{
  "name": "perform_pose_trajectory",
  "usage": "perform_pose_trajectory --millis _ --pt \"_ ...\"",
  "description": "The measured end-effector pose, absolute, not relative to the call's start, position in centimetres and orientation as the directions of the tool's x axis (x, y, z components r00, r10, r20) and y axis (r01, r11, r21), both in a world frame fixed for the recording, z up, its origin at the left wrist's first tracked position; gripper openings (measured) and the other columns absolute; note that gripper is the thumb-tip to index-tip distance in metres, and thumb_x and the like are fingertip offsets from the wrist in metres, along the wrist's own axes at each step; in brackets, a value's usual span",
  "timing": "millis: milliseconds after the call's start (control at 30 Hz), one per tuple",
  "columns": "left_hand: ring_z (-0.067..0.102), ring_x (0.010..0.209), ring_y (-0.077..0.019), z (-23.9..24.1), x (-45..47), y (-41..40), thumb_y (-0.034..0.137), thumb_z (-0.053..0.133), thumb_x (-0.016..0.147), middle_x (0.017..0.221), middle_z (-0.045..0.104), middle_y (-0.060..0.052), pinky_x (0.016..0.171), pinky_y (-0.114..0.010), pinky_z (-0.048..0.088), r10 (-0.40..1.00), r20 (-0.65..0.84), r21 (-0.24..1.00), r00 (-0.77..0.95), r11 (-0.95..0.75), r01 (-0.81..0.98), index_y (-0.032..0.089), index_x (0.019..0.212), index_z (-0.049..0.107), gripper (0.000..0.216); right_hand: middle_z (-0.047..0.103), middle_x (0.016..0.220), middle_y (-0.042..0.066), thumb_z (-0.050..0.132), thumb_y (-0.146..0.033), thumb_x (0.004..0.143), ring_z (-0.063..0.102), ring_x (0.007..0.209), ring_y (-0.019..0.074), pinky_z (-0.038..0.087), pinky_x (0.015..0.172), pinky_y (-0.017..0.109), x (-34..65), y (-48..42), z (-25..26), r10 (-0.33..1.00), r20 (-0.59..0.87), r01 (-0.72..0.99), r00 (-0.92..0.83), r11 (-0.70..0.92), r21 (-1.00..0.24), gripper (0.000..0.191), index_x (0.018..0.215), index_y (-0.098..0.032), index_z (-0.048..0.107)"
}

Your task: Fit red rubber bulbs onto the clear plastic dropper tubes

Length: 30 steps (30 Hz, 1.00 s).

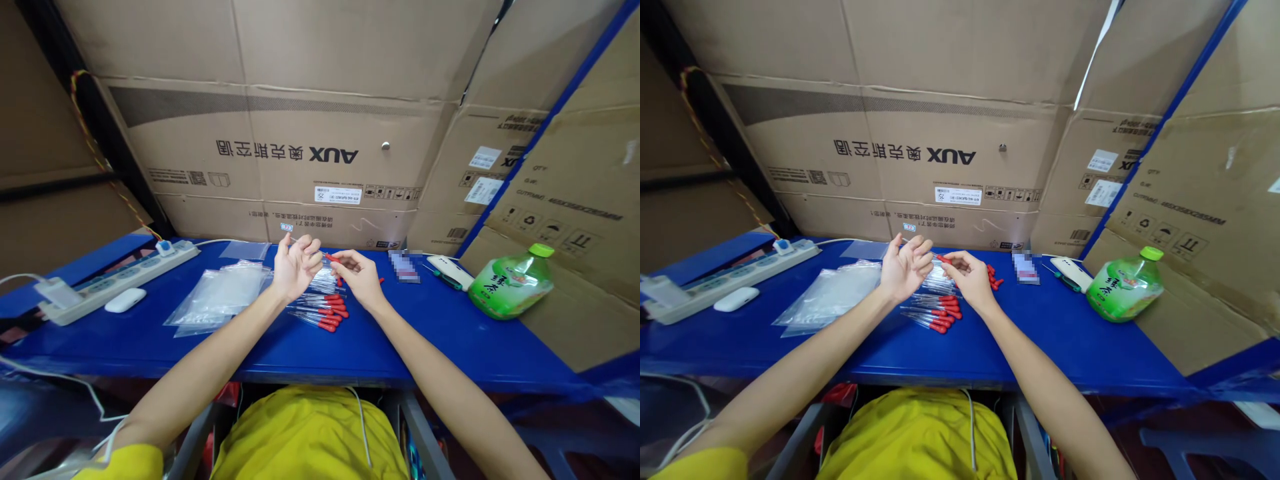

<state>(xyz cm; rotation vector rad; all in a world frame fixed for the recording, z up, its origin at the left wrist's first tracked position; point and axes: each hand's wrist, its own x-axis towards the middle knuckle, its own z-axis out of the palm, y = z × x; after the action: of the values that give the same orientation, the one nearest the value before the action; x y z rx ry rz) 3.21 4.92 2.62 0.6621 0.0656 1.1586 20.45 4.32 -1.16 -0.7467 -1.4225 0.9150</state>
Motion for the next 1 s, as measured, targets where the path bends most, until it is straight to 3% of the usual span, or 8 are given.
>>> perform_pose_trajectory --millis 333,1000 --pt "0.021 0.040 -0.0069 2.6 3.2 5.1 0.048 0.027 0.108 0.062 0.028 0.006 0.040 -0.023 0.016 0.905 0.241 0.428 0.351 0.225 -0.875 0.021 0.072 0.027 0.044 0.077 0.075 0.002 0.088 -0.044 0.072 0.072 0.067 0.0185 0.059 0.070 0.033 19.9 4.2 -1.4 0.902 0.418 -0.225 -0.109 0.388 -0.894 0.037 0.099 -0.021 0.076" --pt "0.019 0.037 -0.0059 2.1 3.6 5.0 0.049 0.031 0.106 0.060 0.025 0.007 0.039 -0.023 0.011 0.900 0.270 0.441 0.342 0.200 -0.875 0.021 0.071 0.026 0.045 0.074 0.066 0.001 0.088 -0.044 0.072 0.068 0.060 0.0182 0.057 0.063 0.034 19.3 3.4 -1.1 0.891 0.454 -0.190 -0.032 0.440 -0.878 0.028 0.084 -0.020 0.078"
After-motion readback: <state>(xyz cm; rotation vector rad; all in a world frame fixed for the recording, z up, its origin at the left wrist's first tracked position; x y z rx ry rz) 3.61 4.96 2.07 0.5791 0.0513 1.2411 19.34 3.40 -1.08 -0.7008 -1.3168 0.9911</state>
